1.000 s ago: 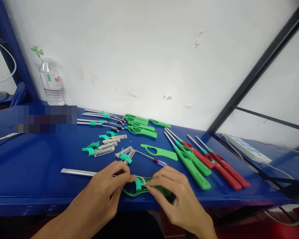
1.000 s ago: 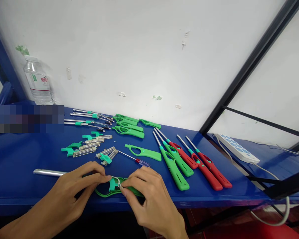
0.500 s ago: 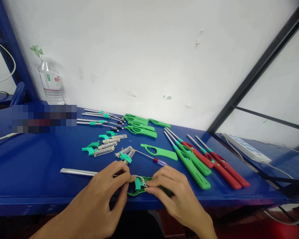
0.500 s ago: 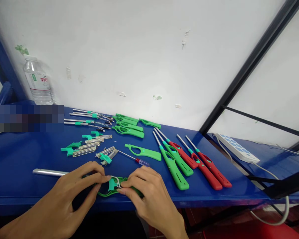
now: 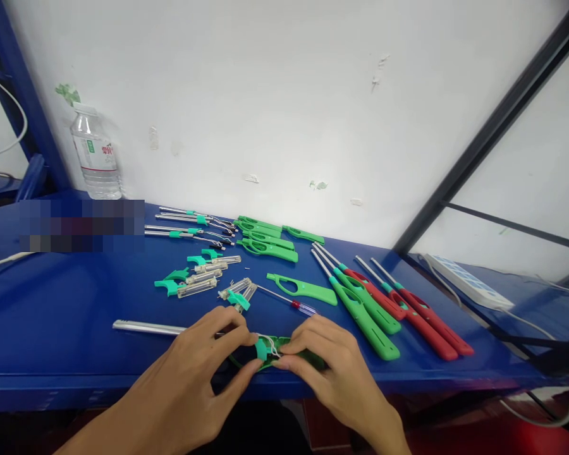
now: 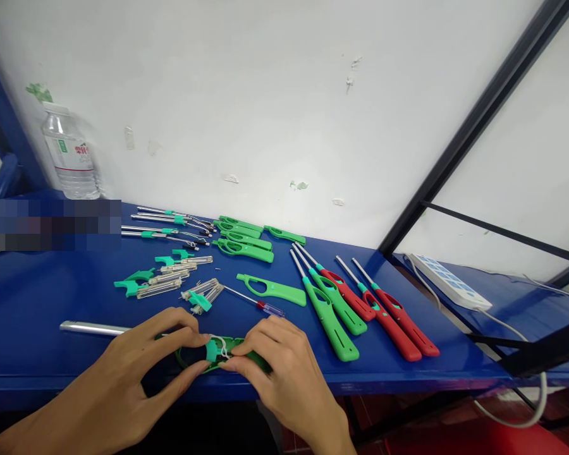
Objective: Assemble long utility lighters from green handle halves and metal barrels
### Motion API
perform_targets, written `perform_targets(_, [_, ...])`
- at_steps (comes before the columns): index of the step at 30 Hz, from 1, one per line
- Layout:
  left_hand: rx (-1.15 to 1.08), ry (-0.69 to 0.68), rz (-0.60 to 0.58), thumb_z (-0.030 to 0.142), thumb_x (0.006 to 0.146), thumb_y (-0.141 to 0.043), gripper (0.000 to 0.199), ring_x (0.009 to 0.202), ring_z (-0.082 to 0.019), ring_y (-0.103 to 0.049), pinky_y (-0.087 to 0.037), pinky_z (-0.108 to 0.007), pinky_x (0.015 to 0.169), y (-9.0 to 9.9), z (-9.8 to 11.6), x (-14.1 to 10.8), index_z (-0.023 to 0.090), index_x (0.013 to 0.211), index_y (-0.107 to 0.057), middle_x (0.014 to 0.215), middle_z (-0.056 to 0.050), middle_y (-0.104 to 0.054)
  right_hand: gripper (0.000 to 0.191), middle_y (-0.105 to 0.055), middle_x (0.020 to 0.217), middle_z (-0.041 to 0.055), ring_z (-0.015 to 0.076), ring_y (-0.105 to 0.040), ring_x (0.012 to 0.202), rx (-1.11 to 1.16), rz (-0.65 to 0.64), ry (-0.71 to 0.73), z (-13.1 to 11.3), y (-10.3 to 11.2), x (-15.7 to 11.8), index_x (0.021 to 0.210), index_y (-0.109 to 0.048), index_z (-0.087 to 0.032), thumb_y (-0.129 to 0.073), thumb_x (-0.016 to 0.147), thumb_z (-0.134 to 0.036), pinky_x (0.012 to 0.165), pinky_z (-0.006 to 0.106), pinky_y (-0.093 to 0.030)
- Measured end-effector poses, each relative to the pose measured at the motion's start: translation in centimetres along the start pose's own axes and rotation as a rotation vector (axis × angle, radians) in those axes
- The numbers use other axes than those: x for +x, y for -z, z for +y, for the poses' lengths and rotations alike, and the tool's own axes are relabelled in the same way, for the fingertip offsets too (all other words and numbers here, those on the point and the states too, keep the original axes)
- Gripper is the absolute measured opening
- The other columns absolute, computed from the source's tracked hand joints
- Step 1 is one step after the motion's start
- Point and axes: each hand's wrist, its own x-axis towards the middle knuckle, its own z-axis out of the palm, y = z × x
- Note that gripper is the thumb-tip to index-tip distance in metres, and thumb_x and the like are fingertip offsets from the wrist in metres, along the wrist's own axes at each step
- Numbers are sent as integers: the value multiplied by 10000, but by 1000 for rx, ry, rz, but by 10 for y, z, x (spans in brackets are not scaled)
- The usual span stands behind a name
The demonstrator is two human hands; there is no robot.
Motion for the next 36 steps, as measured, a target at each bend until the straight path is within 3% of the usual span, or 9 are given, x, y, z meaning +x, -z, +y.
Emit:
perform_targets(7, [10, 19, -40, 241, 1076, -609, 227, 1108, -217, -703, -593, -328, 982, 0, 0, 1, 314, 1279, -679, 1195, -29, -683, 302, -760, 851, 15, 177, -691, 772, -30, -1, 28, -2, 0, 0, 933, -771, -200, -664, 1116, -416, 753, 321, -497])
perform_targets(15, [-7, -33, -19, 202, 1078, -596, 233, 1034, -197, -692, -592, -297, 903, 1, 0, 2, 297, 1260, -704, 1143, -40, -665, 327, -760, 845, 19, 182, -689, 765, -46, -12, 30, -1, 0, 1, 931, -762, -209, -635, 1128, -437, 751, 329, -501])
perform_targets(24, [-12, 8, -54, 219, 1079, -596, 199, 1045, -210, -682, -580, -308, 904, 0, 1, 4, 292, 1229, -705, 1153, -46, -656, 284, -763, 861, 15, 178, -683, 780, -22, -28, 18, -1, 0, 1, 932, -765, -203, -672, 1113, -401, 776, 319, -485])
perform_targets(36, [12, -20, -60, 217, 1091, -555, 237, 1060, -200, -678, -578, -312, 906, 0, 0, 3, 294, 1272, -687, 1167, -35, -647, 92, -773, 916, 0, 189, -688, 840, 14, -54, -30, -3, 1, -3, 972, -758, -222, -742, 1058, -195, 865, 333, -486])
